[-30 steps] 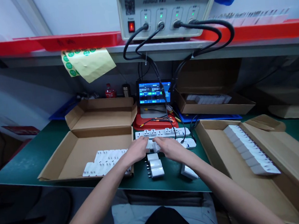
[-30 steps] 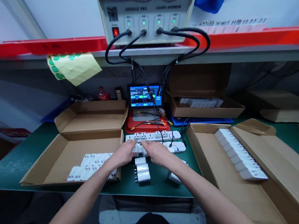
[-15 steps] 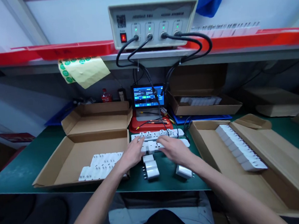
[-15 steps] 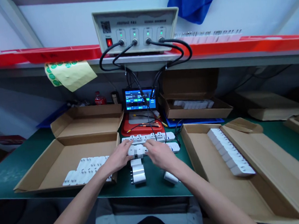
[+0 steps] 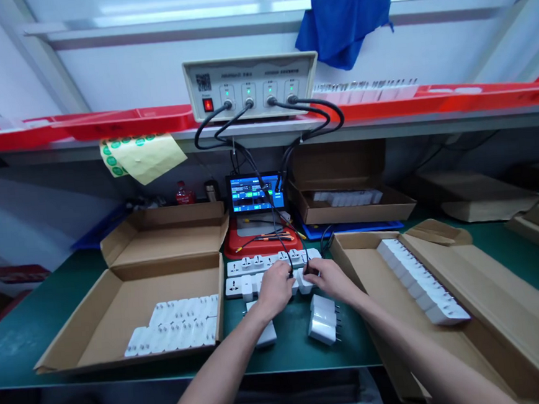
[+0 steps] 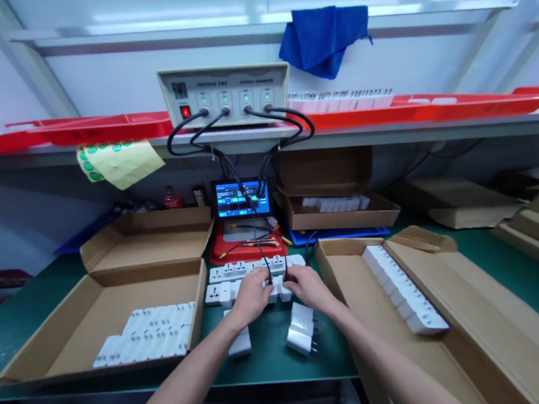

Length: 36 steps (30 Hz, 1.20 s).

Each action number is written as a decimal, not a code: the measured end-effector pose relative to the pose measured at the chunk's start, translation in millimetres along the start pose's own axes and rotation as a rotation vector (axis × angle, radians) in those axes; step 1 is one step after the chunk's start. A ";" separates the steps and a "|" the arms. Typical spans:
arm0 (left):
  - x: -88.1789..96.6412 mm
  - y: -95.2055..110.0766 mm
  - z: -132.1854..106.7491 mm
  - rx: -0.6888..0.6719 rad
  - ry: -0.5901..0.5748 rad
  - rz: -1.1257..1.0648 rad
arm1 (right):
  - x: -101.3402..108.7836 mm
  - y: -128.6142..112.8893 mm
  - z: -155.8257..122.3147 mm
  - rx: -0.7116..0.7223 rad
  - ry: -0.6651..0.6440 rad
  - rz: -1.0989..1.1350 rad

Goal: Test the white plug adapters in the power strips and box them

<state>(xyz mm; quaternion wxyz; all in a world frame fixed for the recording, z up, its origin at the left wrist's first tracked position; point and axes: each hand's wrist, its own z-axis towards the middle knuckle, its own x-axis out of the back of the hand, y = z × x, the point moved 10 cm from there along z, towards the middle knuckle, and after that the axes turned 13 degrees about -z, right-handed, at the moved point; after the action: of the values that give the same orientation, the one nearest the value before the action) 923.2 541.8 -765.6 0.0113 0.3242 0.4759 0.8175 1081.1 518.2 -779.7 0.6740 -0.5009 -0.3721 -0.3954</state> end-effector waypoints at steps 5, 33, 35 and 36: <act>1.8 -6.1 -0.5 0.025 0.025 -0.013 | -1.0 3.1 -5.4 0.013 0.100 -0.010; 127.7 -53.8 -38.5 0.248 0.060 -0.083 | -42.8 -103.9 52.8 0.098 -0.051 0.120; 126.4 -52.8 -38.1 0.248 0.050 -0.073 | -44.9 -102.9 53.1 0.100 -0.054 0.098; 126.4 -52.6 -38.2 0.249 0.048 -0.063 | -45.7 -102.7 52.8 0.104 -0.053 0.086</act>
<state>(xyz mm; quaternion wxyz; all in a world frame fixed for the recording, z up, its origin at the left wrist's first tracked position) 787.6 582.5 -754.2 -0.0145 0.2883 0.5837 0.7589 963.7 557.6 -769.9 0.7054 -0.4910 -0.3882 -0.3327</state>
